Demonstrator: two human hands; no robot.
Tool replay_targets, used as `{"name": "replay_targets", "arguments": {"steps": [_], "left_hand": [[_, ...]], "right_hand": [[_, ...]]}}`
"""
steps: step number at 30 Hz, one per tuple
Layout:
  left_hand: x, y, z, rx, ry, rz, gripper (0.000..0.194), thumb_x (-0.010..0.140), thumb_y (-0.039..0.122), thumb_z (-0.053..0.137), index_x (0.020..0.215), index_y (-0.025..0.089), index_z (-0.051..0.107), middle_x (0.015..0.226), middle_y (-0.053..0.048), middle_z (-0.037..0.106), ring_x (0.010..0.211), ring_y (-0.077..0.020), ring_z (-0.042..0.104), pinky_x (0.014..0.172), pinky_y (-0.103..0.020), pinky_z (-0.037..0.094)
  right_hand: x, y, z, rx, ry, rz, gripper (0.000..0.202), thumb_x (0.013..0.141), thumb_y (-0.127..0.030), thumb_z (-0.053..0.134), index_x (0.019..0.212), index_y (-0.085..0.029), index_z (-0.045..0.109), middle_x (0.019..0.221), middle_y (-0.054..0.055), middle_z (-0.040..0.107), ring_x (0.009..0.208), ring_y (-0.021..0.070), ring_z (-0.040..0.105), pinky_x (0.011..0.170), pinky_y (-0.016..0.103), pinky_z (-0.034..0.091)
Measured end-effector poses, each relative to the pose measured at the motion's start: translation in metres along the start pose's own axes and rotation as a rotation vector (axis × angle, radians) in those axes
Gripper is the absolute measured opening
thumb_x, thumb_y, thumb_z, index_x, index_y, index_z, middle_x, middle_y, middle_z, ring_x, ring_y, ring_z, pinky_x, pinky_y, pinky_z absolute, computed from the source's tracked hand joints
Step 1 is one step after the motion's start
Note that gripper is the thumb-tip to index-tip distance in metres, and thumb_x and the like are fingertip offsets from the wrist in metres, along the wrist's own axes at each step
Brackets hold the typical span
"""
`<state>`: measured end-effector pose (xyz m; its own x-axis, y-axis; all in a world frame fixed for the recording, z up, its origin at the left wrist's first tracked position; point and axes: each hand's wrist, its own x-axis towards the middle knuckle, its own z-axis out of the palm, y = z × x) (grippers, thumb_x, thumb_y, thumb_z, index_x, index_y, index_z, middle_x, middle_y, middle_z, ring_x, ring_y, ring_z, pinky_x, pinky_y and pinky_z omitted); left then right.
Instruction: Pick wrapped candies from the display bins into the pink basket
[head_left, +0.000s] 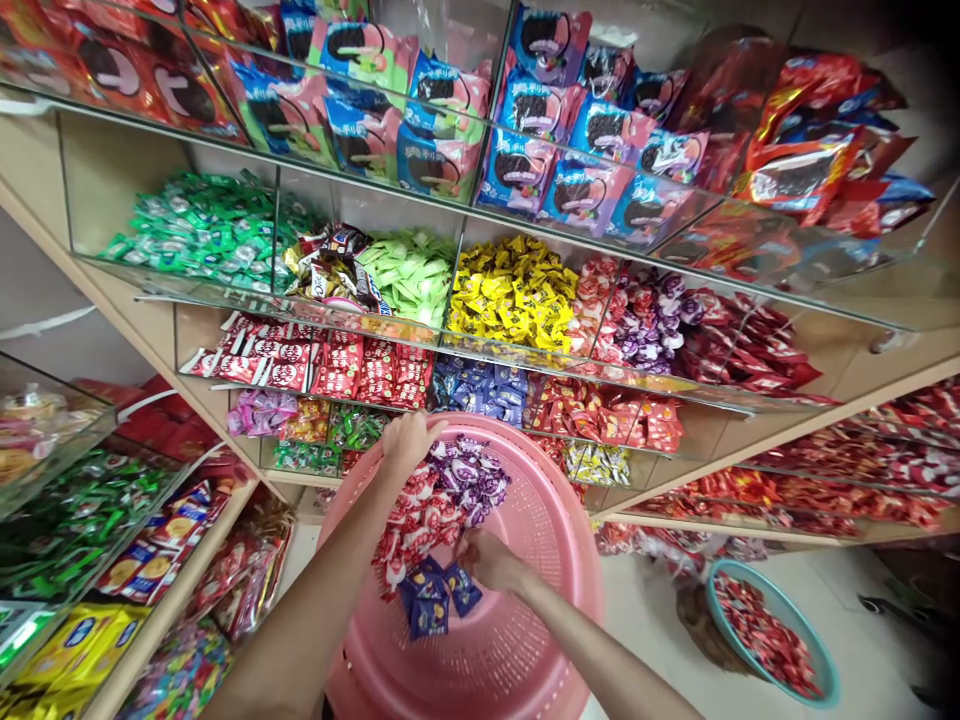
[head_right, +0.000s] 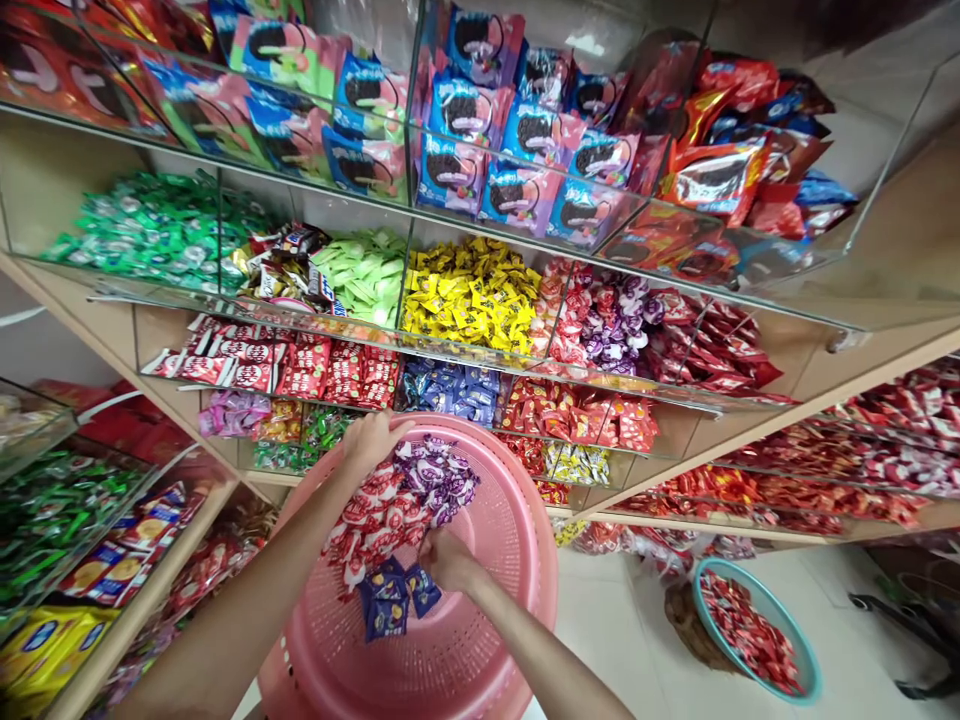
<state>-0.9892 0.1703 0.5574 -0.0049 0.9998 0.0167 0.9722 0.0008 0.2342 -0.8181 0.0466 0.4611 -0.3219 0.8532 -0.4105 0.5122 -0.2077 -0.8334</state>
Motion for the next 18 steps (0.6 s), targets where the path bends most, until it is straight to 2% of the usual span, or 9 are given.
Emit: {"name": "replay_targets", "arguments": {"steps": [6,10,14,16,18], "left_hand": [[0.001,0.001,-0.002,-0.007,-0.039,-0.004,0.064,0.08,0.061,0.02,0.105,0.017,0.059,0.094,-0.015,0.065,0.089,-0.0294,0.06,0.073,-0.037,0.044],[0.001,0.001,-0.002,-0.008,-0.054,-0.007,0.062,0.081,0.06,0.022,0.106,0.016,0.059,0.095,-0.015,0.064,0.09,-0.0296,0.059,0.075,-0.038,0.044],[0.001,0.001,0.0,-0.011,-0.036,-0.009,0.064,0.08,0.061,0.021,0.105,0.016,0.059,0.094,-0.015,0.065,0.089,-0.0298,0.06,0.073,-0.038,0.044],[0.001,0.0,0.002,-0.011,-0.017,0.001,0.063,0.08,0.062,0.023,0.102,0.017,0.06,0.092,-0.014,0.065,0.087,-0.03,0.06,0.071,-0.038,0.045],[0.002,-0.001,0.003,-0.012,0.0,0.01,0.061,0.079,0.062,0.025,0.1,0.017,0.06,0.09,-0.013,0.066,0.085,-0.0301,0.061,0.07,-0.037,0.045]], "right_hand": [[-0.006,-0.007,0.007,-0.056,0.142,-0.078,0.005,0.069,-0.016,0.052,0.068,-0.019,0.047,0.063,-0.003,0.051,0.058,0.0104,0.045,0.055,0.021,0.036],[-0.018,-0.005,0.009,-0.131,0.189,-0.053,0.014,0.063,-0.019,0.06,0.069,-0.019,0.048,0.06,-0.004,0.049,0.055,0.0104,0.043,0.05,0.022,0.031],[-0.027,-0.008,0.015,-0.161,0.145,-0.055,0.012,0.063,-0.019,0.061,0.072,-0.019,0.053,0.059,-0.003,0.053,0.052,0.0104,0.045,0.047,0.021,0.03],[-0.027,-0.018,0.01,-0.188,0.149,-0.079,0.015,0.058,-0.018,0.065,0.07,-0.021,0.056,0.059,-0.003,0.055,0.051,0.0107,0.046,0.046,0.021,0.029],[-0.022,-0.038,-0.005,-0.196,0.193,-0.106,0.014,0.055,-0.017,0.068,0.063,-0.021,0.056,0.054,-0.004,0.053,0.049,0.0108,0.044,0.047,0.022,0.029]]}}
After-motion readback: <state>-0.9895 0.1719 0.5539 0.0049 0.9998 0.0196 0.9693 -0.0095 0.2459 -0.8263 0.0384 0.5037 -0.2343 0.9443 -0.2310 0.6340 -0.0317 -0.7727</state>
